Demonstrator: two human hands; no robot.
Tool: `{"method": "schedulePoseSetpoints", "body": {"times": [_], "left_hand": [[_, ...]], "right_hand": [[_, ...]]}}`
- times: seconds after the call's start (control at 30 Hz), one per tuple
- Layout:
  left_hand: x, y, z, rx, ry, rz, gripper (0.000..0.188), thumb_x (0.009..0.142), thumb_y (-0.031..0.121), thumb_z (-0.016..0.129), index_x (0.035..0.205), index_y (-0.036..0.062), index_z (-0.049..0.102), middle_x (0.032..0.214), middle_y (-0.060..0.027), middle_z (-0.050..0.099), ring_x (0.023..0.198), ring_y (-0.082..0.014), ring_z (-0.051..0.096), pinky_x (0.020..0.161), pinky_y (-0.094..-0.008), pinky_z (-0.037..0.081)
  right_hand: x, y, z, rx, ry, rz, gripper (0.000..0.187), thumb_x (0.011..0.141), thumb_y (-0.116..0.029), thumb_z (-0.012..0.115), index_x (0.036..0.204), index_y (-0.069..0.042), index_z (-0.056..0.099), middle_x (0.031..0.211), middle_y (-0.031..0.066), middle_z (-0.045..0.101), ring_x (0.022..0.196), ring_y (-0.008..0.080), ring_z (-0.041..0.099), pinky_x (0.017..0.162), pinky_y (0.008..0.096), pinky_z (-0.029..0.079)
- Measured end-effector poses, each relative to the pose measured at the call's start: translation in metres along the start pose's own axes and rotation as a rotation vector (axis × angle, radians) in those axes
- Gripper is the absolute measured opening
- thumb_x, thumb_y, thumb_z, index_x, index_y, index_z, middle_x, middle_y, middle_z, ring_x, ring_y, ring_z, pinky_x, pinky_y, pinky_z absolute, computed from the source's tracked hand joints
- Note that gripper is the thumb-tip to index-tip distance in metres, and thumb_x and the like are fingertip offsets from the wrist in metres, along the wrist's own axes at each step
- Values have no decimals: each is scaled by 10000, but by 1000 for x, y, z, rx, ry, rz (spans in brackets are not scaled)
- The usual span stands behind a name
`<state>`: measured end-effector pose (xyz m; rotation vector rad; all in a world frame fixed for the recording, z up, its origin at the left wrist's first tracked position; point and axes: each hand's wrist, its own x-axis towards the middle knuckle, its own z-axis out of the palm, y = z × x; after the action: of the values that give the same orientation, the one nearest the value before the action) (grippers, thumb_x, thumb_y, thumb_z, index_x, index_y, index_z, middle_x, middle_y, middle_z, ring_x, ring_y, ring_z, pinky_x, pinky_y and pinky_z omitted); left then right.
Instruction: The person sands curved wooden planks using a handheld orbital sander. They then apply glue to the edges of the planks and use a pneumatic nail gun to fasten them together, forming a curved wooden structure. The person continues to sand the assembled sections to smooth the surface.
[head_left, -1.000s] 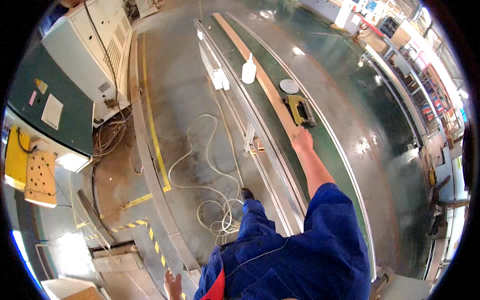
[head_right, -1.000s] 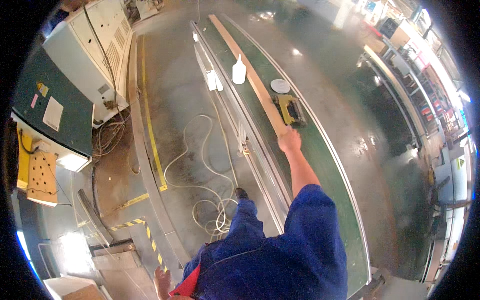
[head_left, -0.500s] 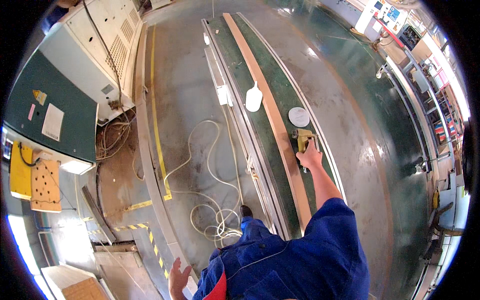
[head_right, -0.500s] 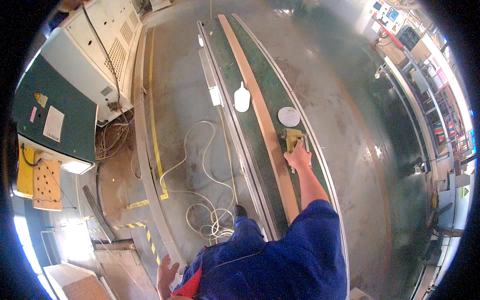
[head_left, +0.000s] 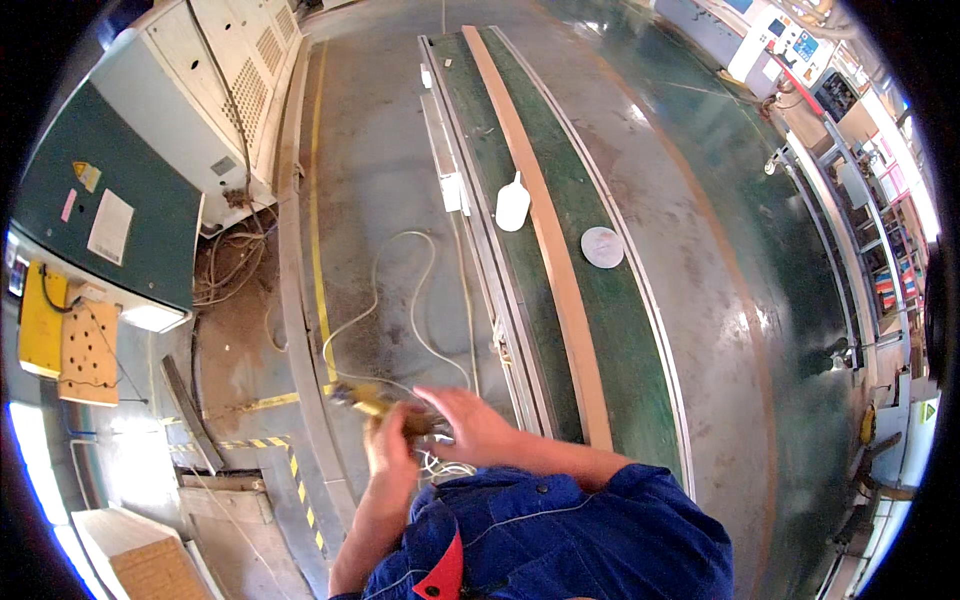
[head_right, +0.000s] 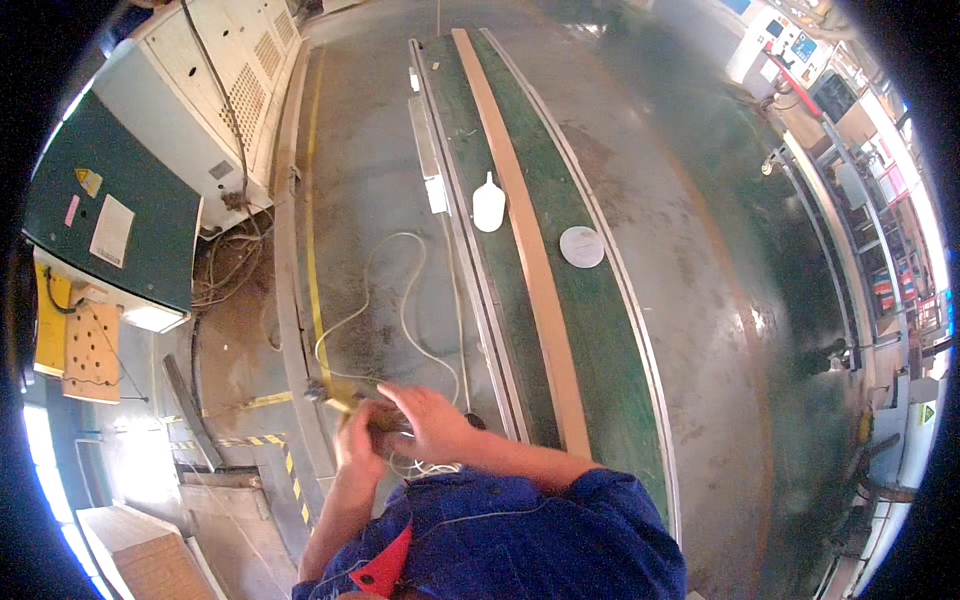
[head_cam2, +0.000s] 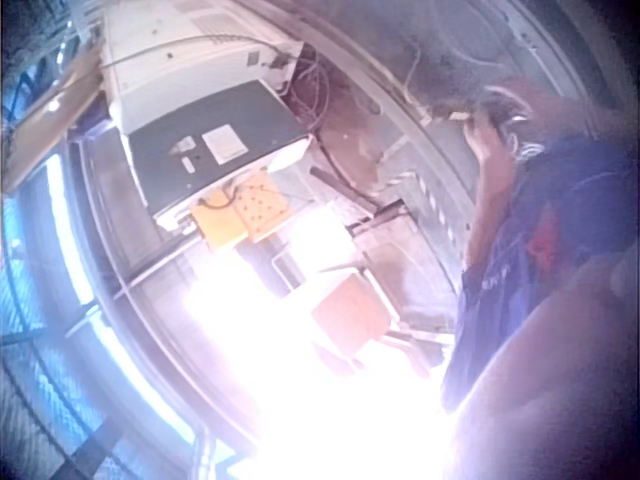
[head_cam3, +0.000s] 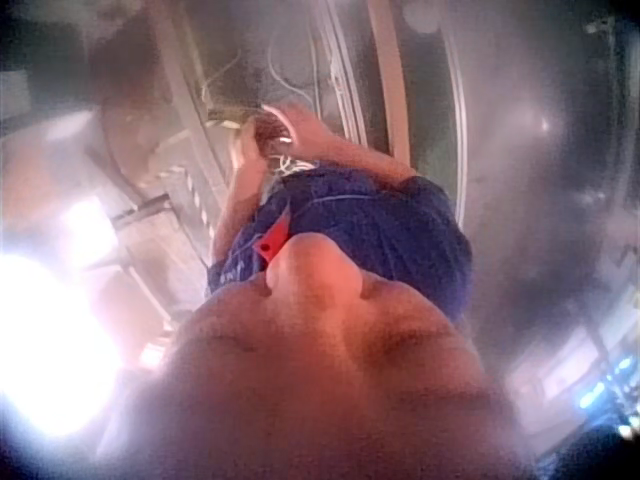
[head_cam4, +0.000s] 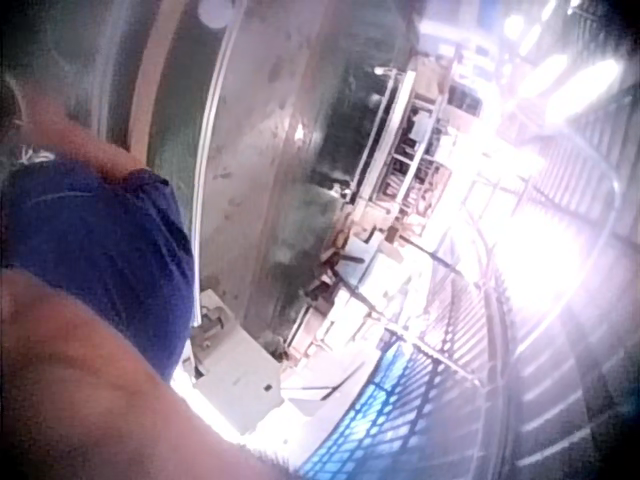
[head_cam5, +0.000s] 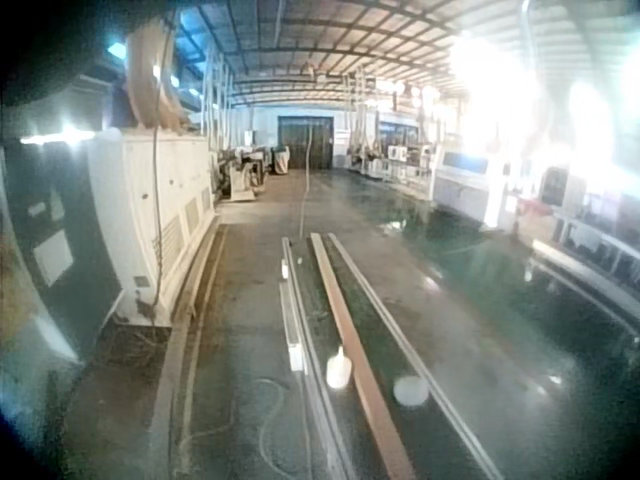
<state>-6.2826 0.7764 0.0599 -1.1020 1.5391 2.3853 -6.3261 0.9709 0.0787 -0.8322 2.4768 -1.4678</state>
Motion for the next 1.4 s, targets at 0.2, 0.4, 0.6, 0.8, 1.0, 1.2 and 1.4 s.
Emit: {"method": "schedulePoseSetpoints", "body": {"times": [0.2,0.4,0.6,0.8,1.0,1.2,1.4], "left_hand": [[-9,-48,-266,-216,513,-51,168,985,235,652,894,99,615,821,-61,669,705,-189,659,613,-348,538],[-177,-193,-356,109,920,-118,233,828,116,706,996,11,585,691,-76,588,508,-159,563,451,-327,460],[-343,-296,-314,103,1083,-849,171,877,127,710,787,-2,641,640,-72,606,502,-203,577,452,-383,442],[-430,-446,-195,-521,1219,-883,174,912,147,733,787,31,695,636,-71,612,526,-216,579,496,-377,422],[-456,-502,-195,-861,1033,-570,175,981,181,754,1045,18,742,772,-57,696,641,-180,664,555,-355,489],[-478,-579,-230,-1033,1068,-237,183,925,157,751,1050,31,708,735,-39,667,583,-137,625,524,-313,471],[-505,-621,-268,-930,1325,-357,292,841,201,757,1051,24,656,713,-42,648,529,-142,581,490,-315,460]], "right_hand": [[151,147,-140,-357,481,447,857,789,-410,906,1438,7,532,1396,265,593,1310,417,587,1110,495,495],[243,255,-171,344,444,112,629,628,-176,1019,1134,-47,668,1016,77,751,961,239,734,927,406,617],[244,345,-188,-565,529,414,1023,695,-493,973,1495,-27,538,1340,172,695,1182,362,703,1033,486,580],[222,252,-29,-477,153,74,804,815,-304,926,1441,2,524,1319,208,674,1183,387,686,1027,503,551],[60,53,277,178,-496,-251,689,801,-101,904,1366,-38,514,1284,138,618,1181,272,638,1052,431,540],[-110,-193,440,199,-996,-529,707,751,-149,885,1362,-50,543,1230,109,622,1124,241,638,1006,397,545],[-104,-203,559,51,-1175,-437,734,758,-45,847,1393,-45,480,1241,116,630,1122,243,662,1003,411,566]]}}
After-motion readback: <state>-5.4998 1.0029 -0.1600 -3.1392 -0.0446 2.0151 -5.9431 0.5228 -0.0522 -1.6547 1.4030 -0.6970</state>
